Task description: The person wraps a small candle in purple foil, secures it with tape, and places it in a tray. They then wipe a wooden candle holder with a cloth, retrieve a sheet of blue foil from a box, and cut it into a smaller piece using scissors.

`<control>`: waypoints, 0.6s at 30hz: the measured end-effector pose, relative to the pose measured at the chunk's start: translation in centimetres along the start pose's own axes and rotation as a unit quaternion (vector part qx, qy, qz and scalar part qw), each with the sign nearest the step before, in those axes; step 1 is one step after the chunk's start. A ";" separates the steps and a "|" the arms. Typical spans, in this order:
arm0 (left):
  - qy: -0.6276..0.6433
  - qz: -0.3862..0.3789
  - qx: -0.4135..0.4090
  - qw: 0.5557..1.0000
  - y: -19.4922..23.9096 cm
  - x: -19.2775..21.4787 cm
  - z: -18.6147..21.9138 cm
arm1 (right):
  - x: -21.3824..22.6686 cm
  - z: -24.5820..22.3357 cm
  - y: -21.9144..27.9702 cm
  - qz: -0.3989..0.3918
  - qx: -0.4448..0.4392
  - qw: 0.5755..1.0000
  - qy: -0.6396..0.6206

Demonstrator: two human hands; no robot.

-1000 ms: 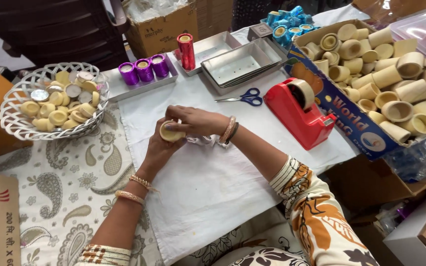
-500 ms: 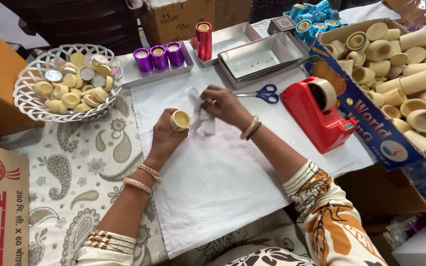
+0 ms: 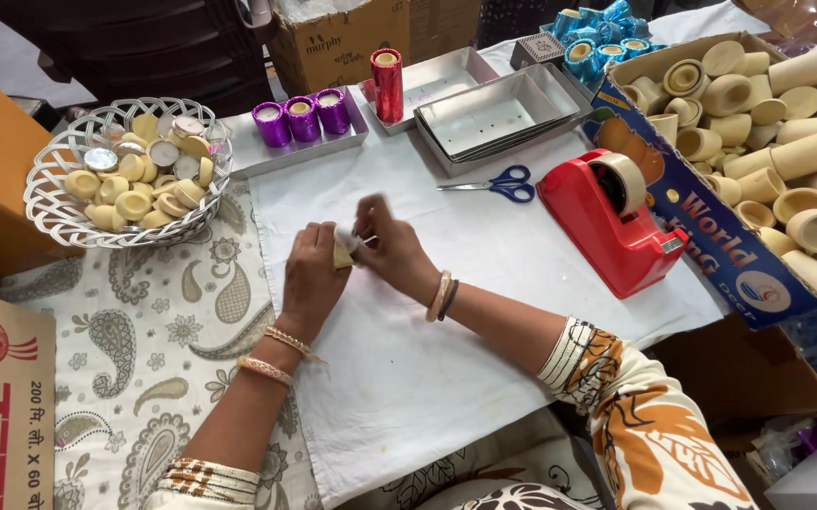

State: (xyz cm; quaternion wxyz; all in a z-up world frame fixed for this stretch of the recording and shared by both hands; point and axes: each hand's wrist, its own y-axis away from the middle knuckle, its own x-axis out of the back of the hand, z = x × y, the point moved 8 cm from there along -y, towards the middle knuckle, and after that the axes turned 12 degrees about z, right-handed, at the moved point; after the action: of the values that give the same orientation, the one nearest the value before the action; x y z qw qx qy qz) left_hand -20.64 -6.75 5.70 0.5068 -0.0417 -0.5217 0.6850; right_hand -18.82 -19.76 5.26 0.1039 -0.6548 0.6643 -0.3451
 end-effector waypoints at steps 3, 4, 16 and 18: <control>-0.085 -0.014 -0.048 0.995 -0.4 0.4 0.8 | 0.1 1.4 0.7 0.040 -0.126 0.986 -0.099; -0.085 -0.014 -0.049 0.995 -0.5 0.5 0.7 | 0.4 1.3 0.6 0.040 -0.126 0.986 -0.100; 0.068 -0.068 0.036 0.995 -0.3 0.1 -0.8 | -0.7 -2.5 1.0 -0.064 0.097 0.984 0.135; -0.100 -0.052 -0.080 0.991 -0.2 0.2 0.4 | -0.3 0.9 0.8 -0.021 -0.141 0.987 -0.080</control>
State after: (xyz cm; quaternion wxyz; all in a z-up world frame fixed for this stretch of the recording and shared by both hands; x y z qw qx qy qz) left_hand -20.84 -6.87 6.06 0.4821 0.0135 -0.6238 0.6150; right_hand -18.89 -19.90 4.04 0.0557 -0.7021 0.6821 -0.1966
